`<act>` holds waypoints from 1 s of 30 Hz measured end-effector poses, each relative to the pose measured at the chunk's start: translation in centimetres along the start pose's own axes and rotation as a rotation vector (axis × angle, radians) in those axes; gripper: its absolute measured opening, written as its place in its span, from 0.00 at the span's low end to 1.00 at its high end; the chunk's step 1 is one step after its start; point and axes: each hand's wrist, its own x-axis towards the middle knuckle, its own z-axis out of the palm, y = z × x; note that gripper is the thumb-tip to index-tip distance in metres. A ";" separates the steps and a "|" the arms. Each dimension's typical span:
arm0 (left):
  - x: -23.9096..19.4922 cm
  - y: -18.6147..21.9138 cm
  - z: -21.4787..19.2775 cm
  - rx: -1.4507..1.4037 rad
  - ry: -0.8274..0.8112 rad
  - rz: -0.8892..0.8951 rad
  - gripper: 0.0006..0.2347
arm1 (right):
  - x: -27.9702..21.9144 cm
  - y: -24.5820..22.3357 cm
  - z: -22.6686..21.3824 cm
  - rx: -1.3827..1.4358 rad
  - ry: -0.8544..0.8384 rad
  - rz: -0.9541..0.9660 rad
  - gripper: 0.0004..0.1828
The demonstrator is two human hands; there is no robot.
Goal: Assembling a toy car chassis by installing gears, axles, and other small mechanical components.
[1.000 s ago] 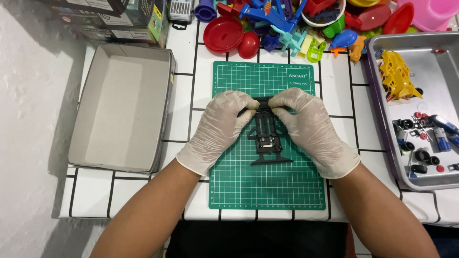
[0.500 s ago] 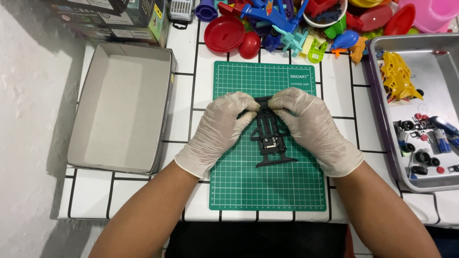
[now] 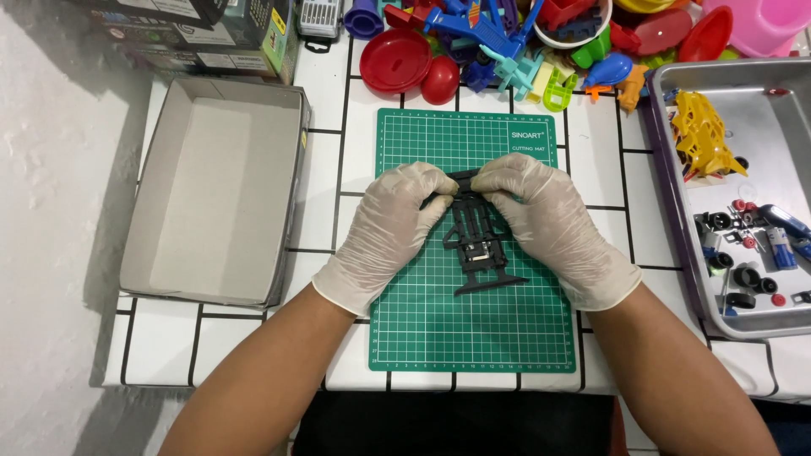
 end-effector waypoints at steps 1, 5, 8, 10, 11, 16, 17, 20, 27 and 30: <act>0.0 0.1 -0.1 0.000 0.000 0.000 0.04 | 0.0 -0.1 0.0 0.000 0.000 0.000 0.11; 0.0 0.2 -0.2 0.018 -0.017 0.008 0.03 | -0.2 -0.5 0.0 -0.017 -0.027 0.020 0.12; -0.2 0.2 -0.1 0.016 -0.026 0.015 0.03 | -0.3 -0.7 -0.1 -0.035 -0.049 0.034 0.13; -0.1 0.1 -0.1 0.019 -0.025 0.026 0.03 | -0.1 -0.9 -0.3 -0.029 -0.051 0.027 0.13; -0.1 0.1 -0.1 0.030 -0.023 0.031 0.03 | -0.1 -1.1 -0.3 -0.011 -0.042 0.051 0.13; -0.4 -0.1 0.2 0.041 -0.012 0.023 0.04 | -0.2 -0.7 -0.6 0.032 -0.027 0.063 0.13; -0.3 0.0 0.2 0.041 -0.013 0.019 0.04 | -0.2 -0.8 -0.7 0.030 -0.039 0.093 0.14; -0.3 -0.2 0.3 0.039 -0.019 0.015 0.04 | -0.1 -1.2 -1.1 0.037 -0.054 0.141 0.15; -0.2 0.6 -0.2 0.043 0.010 -0.008 0.08 | -0.2 -1.2 -1.5 0.058 -0.046 0.185 0.17; -0.4 2.2 -1.1 0.075 0.033 -0.074 0.06 | -0.3 -1.3 -2.3 0.019 -0.031 0.214 0.15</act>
